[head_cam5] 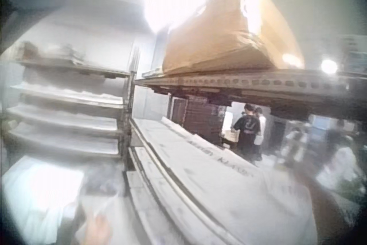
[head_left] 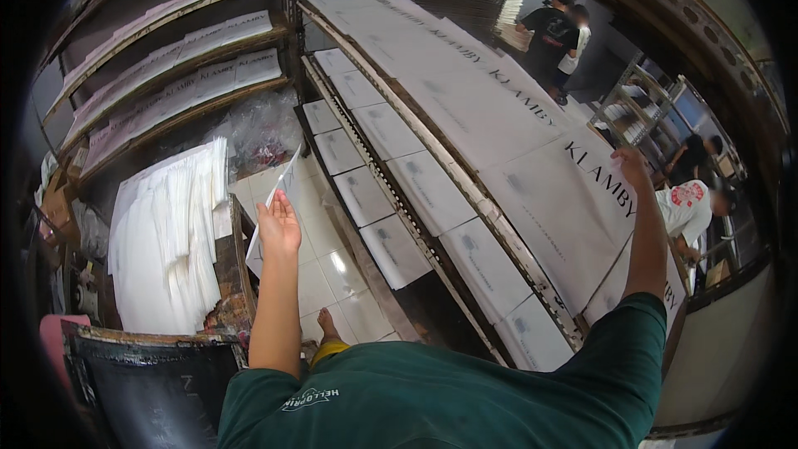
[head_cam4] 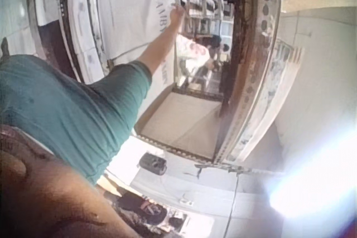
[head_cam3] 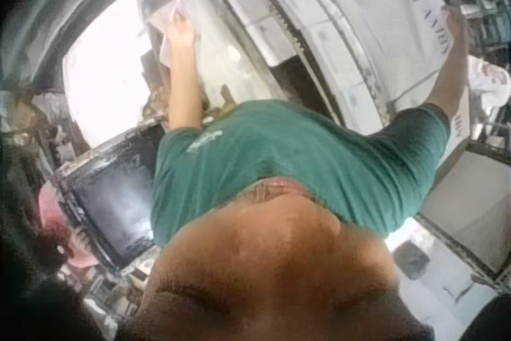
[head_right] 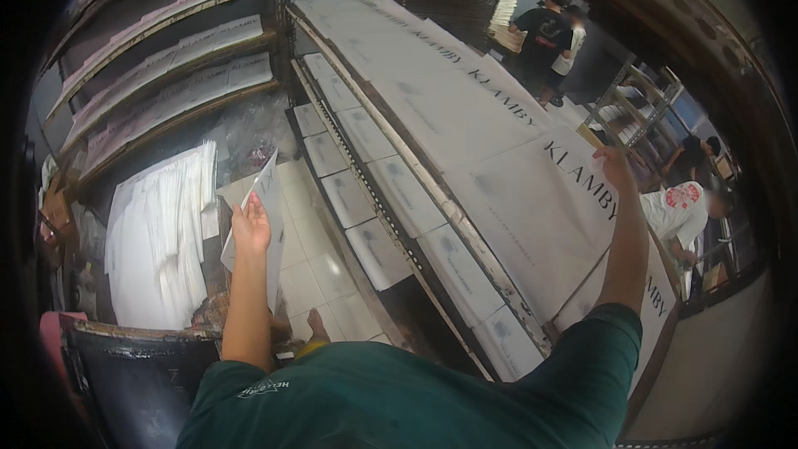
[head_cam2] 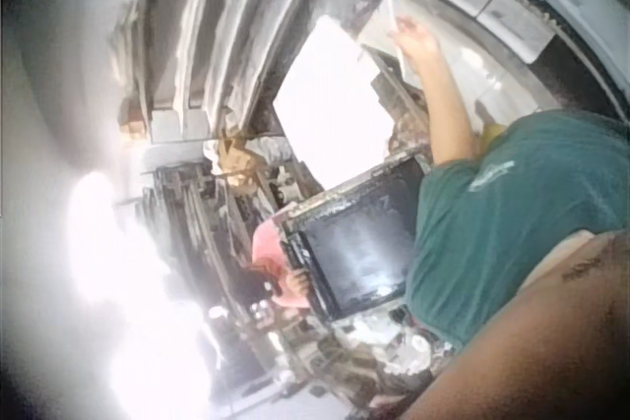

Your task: The person repeatedly picks up printed white sheets from a nearby rack and places them onto a growing stack on the work table. The person handles the sheets one at a time, aligning them before stacking. Another person is visible in the background working at a screen printing station.

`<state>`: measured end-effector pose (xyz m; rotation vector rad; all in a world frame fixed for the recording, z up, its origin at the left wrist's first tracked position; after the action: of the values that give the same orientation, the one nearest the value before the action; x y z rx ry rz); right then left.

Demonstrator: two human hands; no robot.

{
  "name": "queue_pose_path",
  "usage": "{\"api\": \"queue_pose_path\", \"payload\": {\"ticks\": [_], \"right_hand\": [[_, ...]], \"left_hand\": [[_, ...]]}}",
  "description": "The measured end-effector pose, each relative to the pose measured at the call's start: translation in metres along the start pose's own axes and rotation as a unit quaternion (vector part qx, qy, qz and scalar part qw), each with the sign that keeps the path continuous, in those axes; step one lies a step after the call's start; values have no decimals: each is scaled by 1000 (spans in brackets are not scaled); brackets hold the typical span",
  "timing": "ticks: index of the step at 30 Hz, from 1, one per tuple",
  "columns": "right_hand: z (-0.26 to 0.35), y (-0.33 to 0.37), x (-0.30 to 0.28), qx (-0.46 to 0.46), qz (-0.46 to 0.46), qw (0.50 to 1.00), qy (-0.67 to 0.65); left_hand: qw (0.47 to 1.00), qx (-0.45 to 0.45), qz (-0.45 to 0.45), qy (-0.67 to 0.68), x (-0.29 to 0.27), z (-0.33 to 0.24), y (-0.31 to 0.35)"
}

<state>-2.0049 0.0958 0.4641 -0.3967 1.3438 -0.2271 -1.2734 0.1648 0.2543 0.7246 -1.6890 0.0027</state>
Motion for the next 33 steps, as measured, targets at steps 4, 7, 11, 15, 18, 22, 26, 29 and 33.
{"api": "queue_pose_path", "payload": {"ticks": [4,7,11,15,18,22,26,29,33], "right_hand": [[7,-1,3,23,-43,999,-5],[-16,-12,11,49,-35,998,-9],[-76,-24,24,-13,-9,998,-59],[-133,-30,28,-59,-12,981,182],[-118,-89,44,-42,96,939,328],[14,-184,65,-299,-16,954,25],[240,-189,63,-519,-62,838,-155],[442,-131,57,-607,-136,767,-156],[597,-29,1,-717,-231,651,-91]], "left_hand": [[1000,9,23,-13,-8,-2,8],[1000,4,27,-9,-11,0,11],[999,-8,34,3,-16,3,10],[999,20,38,9,-19,11,6],[996,-6,15,83,-12,19,3],[995,-18,-30,94,10,12,-6],[998,-23,6,64,18,3,-25],[998,-37,18,57,15,1,-36],[998,-21,23,60,12,-19,-53]]}}
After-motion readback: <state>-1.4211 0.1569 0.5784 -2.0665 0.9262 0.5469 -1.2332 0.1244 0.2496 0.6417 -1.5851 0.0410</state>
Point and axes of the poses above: each hand's wrist, its own y-axis away from the middle knuckle, its own x-axis out of the palm, z = x × y, the point moved 2 cm from there along -y, towards the middle knuckle
